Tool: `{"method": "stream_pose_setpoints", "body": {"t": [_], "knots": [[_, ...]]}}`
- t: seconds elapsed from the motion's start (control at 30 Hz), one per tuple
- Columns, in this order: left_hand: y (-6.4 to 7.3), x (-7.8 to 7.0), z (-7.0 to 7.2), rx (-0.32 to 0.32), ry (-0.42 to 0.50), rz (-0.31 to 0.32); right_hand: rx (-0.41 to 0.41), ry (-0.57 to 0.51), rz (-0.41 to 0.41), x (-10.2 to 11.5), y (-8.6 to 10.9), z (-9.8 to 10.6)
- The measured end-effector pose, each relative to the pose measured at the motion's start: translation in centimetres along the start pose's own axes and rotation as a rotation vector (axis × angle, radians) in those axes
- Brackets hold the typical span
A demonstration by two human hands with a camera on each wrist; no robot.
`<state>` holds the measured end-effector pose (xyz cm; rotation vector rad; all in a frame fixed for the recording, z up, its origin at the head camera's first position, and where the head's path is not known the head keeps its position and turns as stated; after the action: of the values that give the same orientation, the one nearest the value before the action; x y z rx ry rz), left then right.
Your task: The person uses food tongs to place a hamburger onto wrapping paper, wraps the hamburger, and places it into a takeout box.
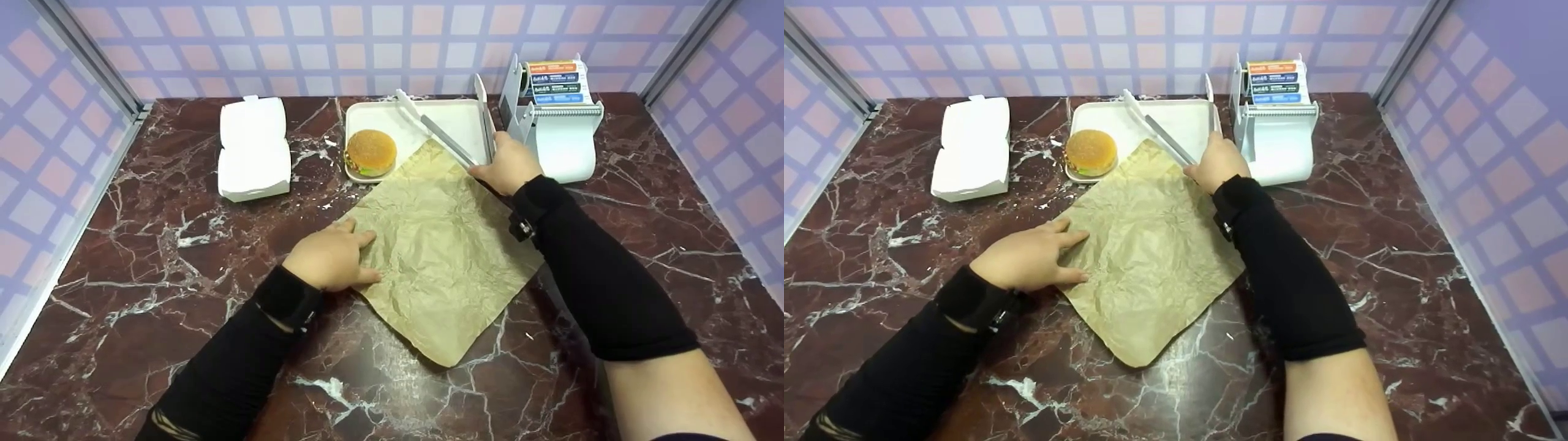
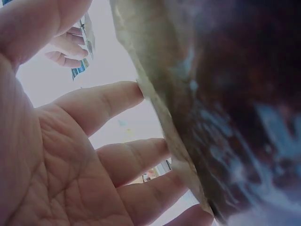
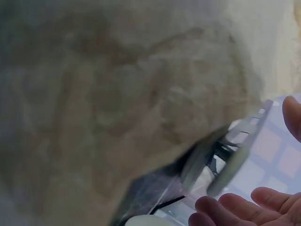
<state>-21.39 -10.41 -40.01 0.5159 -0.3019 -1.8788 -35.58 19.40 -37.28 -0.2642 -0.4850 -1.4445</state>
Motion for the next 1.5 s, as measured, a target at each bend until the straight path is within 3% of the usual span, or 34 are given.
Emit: {"method": "stream_pose_setpoints", "body": {"t": [0.27, 0.47, 0.77, 0.93, 1.27, 1.5], "knots": [[0.1, 0.1, 0.1, -0.002, 0.008, 0.007, 0.012, 0.069, -0.014, 0.0, -0.9, -0.8], [0.1, 0.0, 0.1, -0.006, 0.018, 0.006, 0.018, 0.06, -0.033, 0.3, -1.2, -0.9], [0.1, 0.0, 0.2, -0.004, 0.016, 0.005, 0.124, 0.044, -0.084, 0.3, -1.4, -0.8], [0.0, 0.0, 0.1, -0.008, 0.02, 0.002, 0.141, 0.023, -0.134, 0.3, -1.3, -0.6], [-0.1, 0.0, -0.1, -0.004, 0.013, 0.001, 0.04, -0.117, -0.135, -0.2, -0.2, -0.1], [-0.1, 0.1, 0.1, 0.004, 0.003, 0.001, -0.054, -0.13, -0.071, -0.1, 1.2, 1.3]]}}
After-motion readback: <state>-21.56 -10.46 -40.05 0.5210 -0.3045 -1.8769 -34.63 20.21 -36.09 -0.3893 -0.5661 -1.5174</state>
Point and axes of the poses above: each hand's wrist, its own y-axis away from the middle knuckle, its own z-axis out of the back of the hand, x = y × z, the point moved 5 cm from there along -y, towards the middle knuckle, and after that the axes turned 4 degrees about x, right-handed, at the moved point
